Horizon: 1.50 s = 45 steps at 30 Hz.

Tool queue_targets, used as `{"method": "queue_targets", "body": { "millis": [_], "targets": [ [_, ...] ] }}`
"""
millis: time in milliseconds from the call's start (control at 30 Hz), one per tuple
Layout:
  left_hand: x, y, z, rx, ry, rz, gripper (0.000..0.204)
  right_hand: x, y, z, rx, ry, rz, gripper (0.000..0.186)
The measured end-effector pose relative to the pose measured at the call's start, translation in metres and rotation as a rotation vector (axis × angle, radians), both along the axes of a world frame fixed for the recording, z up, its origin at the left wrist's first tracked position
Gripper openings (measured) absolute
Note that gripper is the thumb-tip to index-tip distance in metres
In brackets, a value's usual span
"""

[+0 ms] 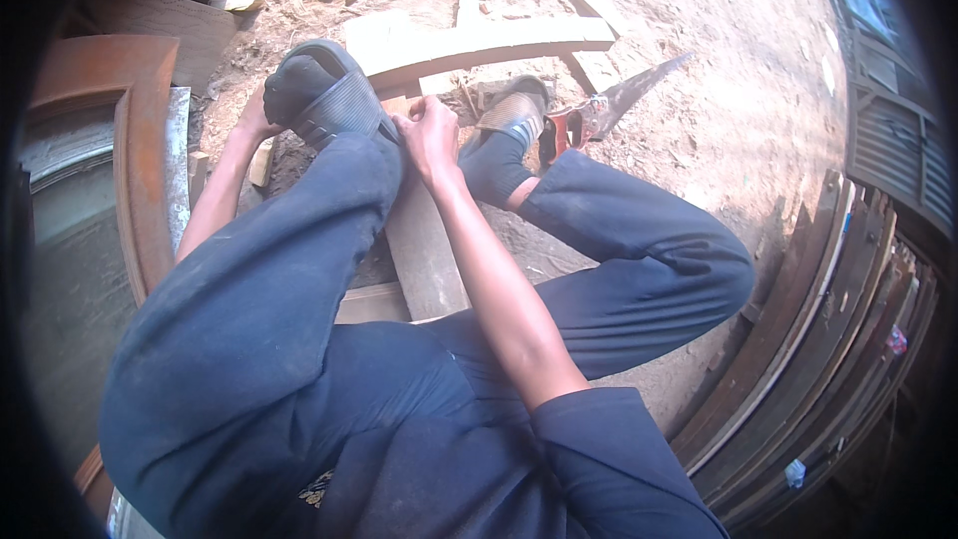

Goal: The person sits on the ground and uses a hand saw to cut a small wooden plank resting between their feet. They hold the plank with one hand and saw with the other, producing sawdust as they work.

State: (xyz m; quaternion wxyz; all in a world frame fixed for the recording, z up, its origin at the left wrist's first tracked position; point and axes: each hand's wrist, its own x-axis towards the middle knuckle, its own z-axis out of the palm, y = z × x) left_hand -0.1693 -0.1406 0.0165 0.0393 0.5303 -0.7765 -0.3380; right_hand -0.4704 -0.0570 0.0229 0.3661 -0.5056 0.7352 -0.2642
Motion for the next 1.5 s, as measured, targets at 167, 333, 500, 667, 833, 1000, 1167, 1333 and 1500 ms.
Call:
{"method": "queue_targets", "body": {
  "millis": [167, 333, 500, 667, 833, 1000, 1167, 1333, 1500],
  "targets": [
    [0.003, 0.004, 0.001, -0.188, 0.082, -0.071, 0.06, -0.005, -0.012, 0.0, 0.13, -0.03, 0.011, 0.028],
    [0.013, 0.01, -0.019, -0.118, -0.047, -0.077, 0.057, 0.001, -0.008, 0.0, 0.177, -0.079, -0.126, 0.024],
    [0.005, 0.018, -0.01, -0.165, 0.034, -0.025, 0.052, 0.004, 0.0, 0.004, 0.171, -0.119, -0.187, 0.023],
    [-0.022, 0.027, 0.03, -0.291, -0.12, -0.102, 0.045, -0.012, 0.004, 0.014, 0.26, -0.272, -0.191, 0.025],
    [-0.035, 0.026, 0.036, -0.232, -0.052, -0.035, 0.038, -0.072, -0.011, 0.005, 0.12, -0.137, -0.27, 0.025],
    [-0.014, 0.03, -0.012, -0.108, -0.107, 0.101, 0.038, -0.17, -0.041, 0.051, 0.434, 0.157, -0.332, 0.033],
    [-0.057, 0.032, 0.051, -0.273, 0.104, 0.087, 0.034, -0.233, -0.024, -0.003, 0.716, 0.649, 0.195, 0.036],
    [-0.021, 0.032, 0.018, -0.305, -0.124, 0.087, 0.03, -0.216, -0.007, -0.046, 0.62, 0.649, 0.11, 0.039],
    [-0.03, 0.033, 0.006, -0.4, -0.027, 0.125, 0.026, -0.222, -0.001, -0.06, 0.518, 0.686, 0.054, 0.034]
  ]
}}
